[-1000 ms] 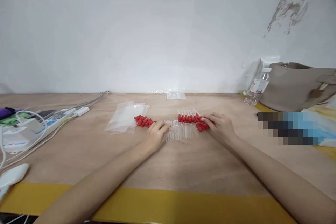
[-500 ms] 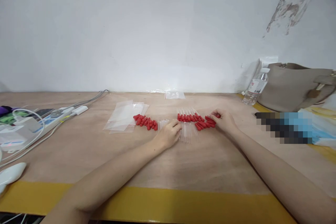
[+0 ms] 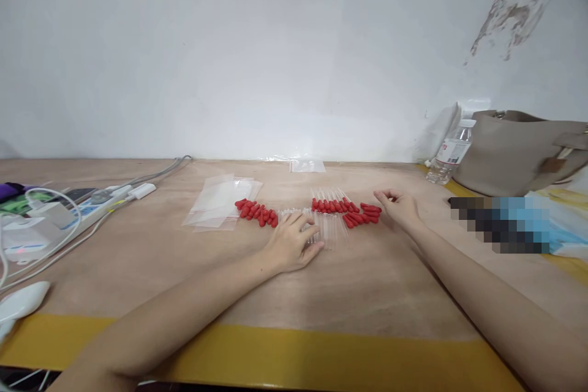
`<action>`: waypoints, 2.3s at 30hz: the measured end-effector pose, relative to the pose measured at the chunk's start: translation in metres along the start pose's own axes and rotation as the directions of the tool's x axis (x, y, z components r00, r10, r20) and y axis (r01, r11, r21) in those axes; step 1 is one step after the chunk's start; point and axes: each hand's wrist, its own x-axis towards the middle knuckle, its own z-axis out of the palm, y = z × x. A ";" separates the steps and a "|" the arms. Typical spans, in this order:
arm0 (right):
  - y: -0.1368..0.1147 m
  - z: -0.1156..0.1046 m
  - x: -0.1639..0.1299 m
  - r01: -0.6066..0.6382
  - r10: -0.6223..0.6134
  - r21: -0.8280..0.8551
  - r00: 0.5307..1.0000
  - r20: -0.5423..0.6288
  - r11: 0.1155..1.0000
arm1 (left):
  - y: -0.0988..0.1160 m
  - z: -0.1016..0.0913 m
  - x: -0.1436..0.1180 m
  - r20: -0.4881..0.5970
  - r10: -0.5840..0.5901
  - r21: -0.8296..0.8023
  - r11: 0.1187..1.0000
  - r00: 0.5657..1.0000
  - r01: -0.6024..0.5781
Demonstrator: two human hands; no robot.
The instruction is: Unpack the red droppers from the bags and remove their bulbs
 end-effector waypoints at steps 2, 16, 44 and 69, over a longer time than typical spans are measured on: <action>-0.011 -0.002 0.002 0.005 -0.004 -0.022 0.999 0.047 1.000 | -0.002 -0.004 -0.008 0.010 -0.003 0.008 1.000 1.000 0.003; -0.080 0.035 0.029 -0.134 0.279 -0.424 0.912 0.301 0.896 | -0.010 -0.008 -0.021 -0.004 -0.099 -0.032 0.995 0.995 0.099; -0.094 0.024 -0.113 0.823 -0.821 -0.046 0.568 0.055 0.566 | -0.012 -0.006 -0.015 -0.091 0.300 0.256 0.928 0.949 -0.269; -0.054 -0.012 -0.067 0.584 -0.592 -0.096 0.792 -0.150 0.806 | -0.039 -0.009 -0.025 -0.235 -0.054 0.104 0.991 0.970 0.080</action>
